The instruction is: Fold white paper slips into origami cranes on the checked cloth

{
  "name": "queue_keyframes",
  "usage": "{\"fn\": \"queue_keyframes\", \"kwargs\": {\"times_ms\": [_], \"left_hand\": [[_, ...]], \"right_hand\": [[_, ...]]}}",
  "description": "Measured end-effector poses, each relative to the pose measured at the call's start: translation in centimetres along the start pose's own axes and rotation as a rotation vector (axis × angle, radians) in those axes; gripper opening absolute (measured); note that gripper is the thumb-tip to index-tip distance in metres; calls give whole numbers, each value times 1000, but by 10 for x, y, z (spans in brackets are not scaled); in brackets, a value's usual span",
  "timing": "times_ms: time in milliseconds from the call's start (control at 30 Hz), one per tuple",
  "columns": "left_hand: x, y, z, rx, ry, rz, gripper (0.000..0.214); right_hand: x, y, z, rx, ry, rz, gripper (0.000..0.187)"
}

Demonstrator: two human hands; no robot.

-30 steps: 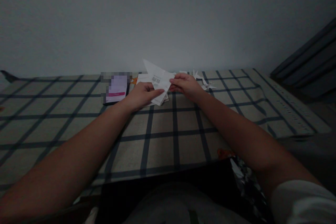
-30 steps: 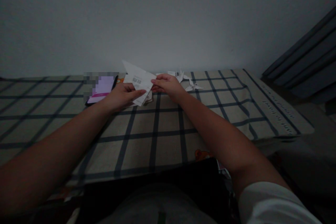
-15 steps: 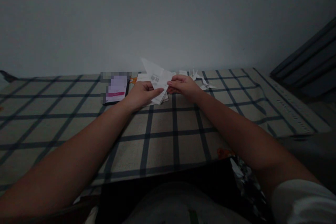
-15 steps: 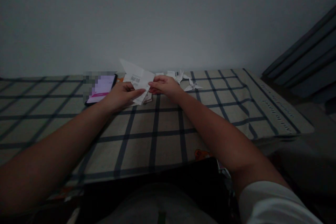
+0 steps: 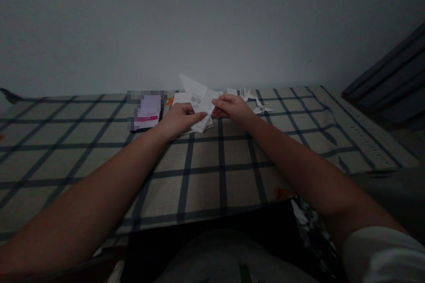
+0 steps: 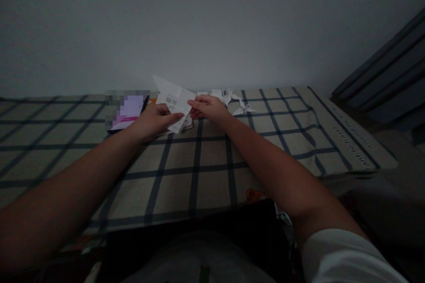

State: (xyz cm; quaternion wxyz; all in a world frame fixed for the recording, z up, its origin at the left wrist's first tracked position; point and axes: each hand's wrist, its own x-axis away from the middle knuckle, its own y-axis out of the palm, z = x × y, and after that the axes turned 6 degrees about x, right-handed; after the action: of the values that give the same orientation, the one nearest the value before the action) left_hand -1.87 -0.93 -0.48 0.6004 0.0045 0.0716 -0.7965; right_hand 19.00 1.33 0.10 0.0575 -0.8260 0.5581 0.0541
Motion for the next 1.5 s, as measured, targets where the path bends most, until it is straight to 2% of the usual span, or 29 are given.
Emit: {"fn": "queue_keyframes", "kwargs": {"times_ms": [200, 533, 833, 967, 1200, 1500], "left_hand": [[0, 1, 0, 55, -35, -27, 43], [2, 1, 2, 15, -16, -36, 38], [1, 2, 1, 75, -41, -17, 44], [1, 2, 1, 32, -39, 23, 46], [1, 1, 3, 2, -25, 38, 45], [2, 1, 3, -11, -57, 47, 46]], "right_hand": [[0, 1, 1, 2, 33, 12, 31], [-1, 1, 1, 0, 29, 21, 25], [-2, 0, 2, 15, -1, 14, 25], [-1, 0, 2, 19, -22, 6, 24], [2, 3, -3, -38, 38, -6, 30], [0, 1, 1, -44, 16, 9, 28]]}}
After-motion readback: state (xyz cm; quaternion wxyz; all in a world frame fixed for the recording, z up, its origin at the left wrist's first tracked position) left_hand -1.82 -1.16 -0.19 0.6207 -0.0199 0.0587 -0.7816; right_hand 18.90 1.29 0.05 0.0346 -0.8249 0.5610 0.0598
